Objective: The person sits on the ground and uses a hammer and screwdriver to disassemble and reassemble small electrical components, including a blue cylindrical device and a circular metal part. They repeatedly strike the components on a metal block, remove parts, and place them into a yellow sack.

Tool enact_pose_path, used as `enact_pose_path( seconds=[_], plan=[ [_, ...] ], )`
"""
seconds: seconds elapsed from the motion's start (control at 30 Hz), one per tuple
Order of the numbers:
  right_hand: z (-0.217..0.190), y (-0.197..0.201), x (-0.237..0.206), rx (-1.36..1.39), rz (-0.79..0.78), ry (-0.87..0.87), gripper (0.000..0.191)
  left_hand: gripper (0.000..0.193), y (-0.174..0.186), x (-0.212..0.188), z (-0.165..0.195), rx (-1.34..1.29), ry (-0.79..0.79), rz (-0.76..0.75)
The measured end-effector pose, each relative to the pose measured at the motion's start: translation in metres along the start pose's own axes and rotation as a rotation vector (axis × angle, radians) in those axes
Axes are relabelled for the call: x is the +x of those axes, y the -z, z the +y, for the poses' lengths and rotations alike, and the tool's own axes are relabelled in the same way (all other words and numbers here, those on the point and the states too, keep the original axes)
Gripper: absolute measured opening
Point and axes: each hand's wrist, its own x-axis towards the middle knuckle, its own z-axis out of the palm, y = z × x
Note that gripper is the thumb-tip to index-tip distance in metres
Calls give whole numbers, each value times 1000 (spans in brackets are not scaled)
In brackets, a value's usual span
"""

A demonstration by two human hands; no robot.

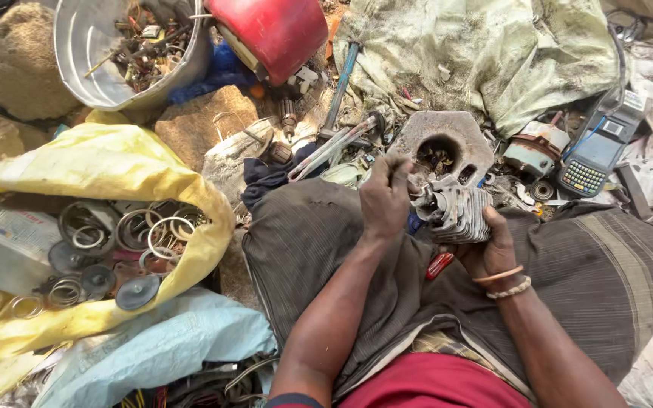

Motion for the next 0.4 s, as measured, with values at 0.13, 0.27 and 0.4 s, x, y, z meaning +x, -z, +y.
enact_pose_path(
  seconds=[0.13,0.27,0.4],
  plan=[
    [7,11,1,20,-103,-14,63,15,9,25,-28,-250,164,225],
    [-1,9,-10,97,-164,11,60,27,40,61,-34,-602,-62,496],
    [-14,-4,-16,142,-126,32,60,83,30,33,-8,229,-222,316]
  ],
)
